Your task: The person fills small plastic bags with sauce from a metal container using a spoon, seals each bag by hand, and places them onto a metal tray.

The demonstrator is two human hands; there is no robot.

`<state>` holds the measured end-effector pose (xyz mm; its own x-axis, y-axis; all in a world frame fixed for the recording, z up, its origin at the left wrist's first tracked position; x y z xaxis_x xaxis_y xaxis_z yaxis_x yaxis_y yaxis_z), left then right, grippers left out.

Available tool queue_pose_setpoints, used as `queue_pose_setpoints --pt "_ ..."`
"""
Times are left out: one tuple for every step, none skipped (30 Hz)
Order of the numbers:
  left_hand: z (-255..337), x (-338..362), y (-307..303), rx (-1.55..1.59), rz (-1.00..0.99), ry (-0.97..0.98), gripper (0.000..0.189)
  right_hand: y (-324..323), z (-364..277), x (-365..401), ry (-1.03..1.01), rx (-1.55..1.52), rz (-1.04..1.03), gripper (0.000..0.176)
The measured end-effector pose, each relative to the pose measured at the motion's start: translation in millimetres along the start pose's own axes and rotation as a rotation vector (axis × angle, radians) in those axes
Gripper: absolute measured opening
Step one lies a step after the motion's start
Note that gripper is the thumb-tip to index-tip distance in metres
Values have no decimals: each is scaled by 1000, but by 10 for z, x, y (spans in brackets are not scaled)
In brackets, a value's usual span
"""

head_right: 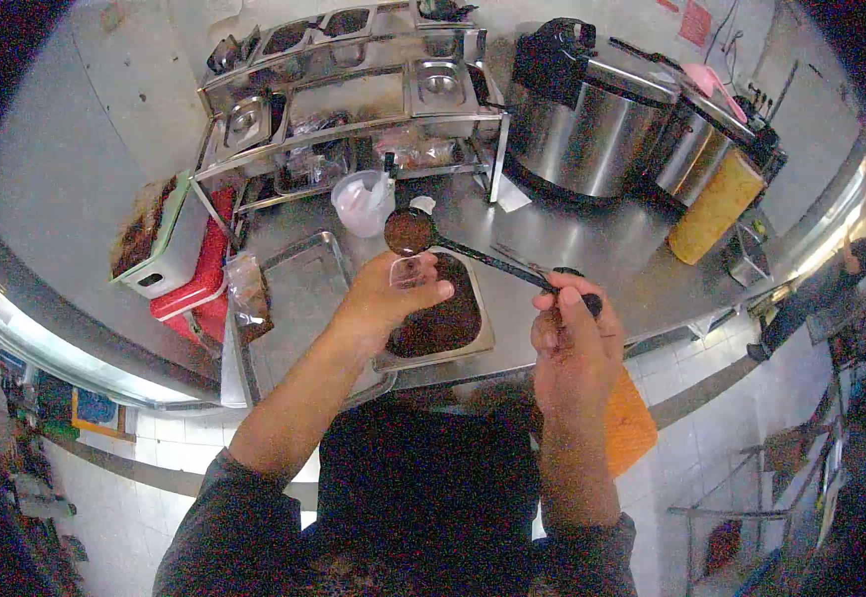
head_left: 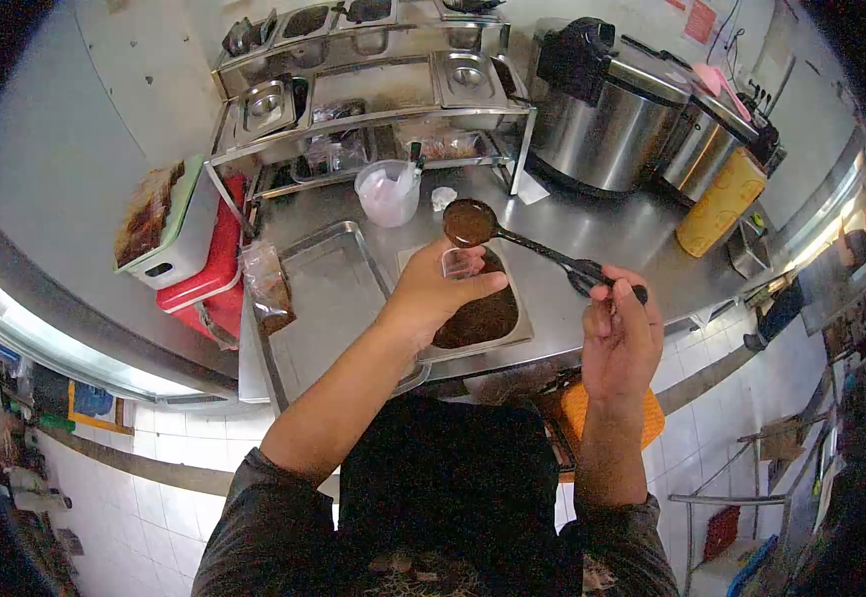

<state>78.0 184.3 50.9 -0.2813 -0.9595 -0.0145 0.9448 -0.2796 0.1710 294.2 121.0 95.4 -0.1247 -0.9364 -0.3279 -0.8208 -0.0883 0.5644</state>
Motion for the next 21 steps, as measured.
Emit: queue_pose_setpoints --pt "-14 -3 -6 20 5 -2 56 16 -2 5 -9 44 -1 20" --pt "-30 -9 -14 40 9 -4 56 34 -4 8 -18 88 -3 20" --pt "-47 -16 -28 60 13 -6 57 65 -7 13 -24 112 -10 19" --pt "-66 -26 -45 68 5 6 56 98 -13 21 -30 137 -18 18" --pt "-89 -42 -65 76 -4 18 56 118 -18 26 -36 162 -25 17" --pt "-81 -48 -69 83 -14 30 55 129 -21 31 -50 195 -46 17" --pt "-73 -45 -71 101 -8 22 54 137 -22 38 -65 228 -66 17" --pt "-50 -34 -65 118 -2 14 53 146 -27 47 -79 262 -87 17" --pt "-34 -27 -65 135 4 6 52 160 -38 60 -92 305 -102 16" --pt "-38 -44 -79 119 1 11 51 178 -51 71 -106 348 -118 16" --pt "-55 -72 -100 102 -2 17 49 197 -65 74 -119 391 -134 15" --pt "-56 -85 -110 85 -4 23 48 224 -87 72 -142 445 -163 14" --pt "-48 -82 -111 90 0 31 47 250 -113 72 -166 500 -192 14" --pt "-29 -77 -108 95 3 38 46 281 -137 71 -189 554 -222 13" --pt "-10 -71 -108 99 6 46 45 316 -160 76 -225 602 -244 13" --pt "6 -69 -112 76 5 36 44 353 -181 85 -261 650 -267 13" --pt "24 -75 -117 52 3 26 43 388 -204 94 -297 698 -290 14" --pt "33 -77 -123 29 2 16 42 422 -228 103 -322 755 -315 15" --pt "35 -79 -133 44 4 19 42 457 -254 110 -348 812 -340 16" --pt "27 -85 -142 59 6 21 41 490 -278 119 -373 868 -364 17" --pt "14 -90 -153 74 8 23 41 519 -295 126 -383 894 -379 17"
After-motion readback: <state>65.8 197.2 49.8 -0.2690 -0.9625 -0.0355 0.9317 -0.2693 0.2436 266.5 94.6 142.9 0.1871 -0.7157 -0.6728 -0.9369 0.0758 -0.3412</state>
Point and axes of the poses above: each hand's wrist, its own x-axis away from the middle knuckle, its own y-axis out of the palm, z = x × y, the point moved 5 cm from there along -x, towards the middle knuckle, and after that the axes turned 8 degrees about -z, right-handed, at the moved point
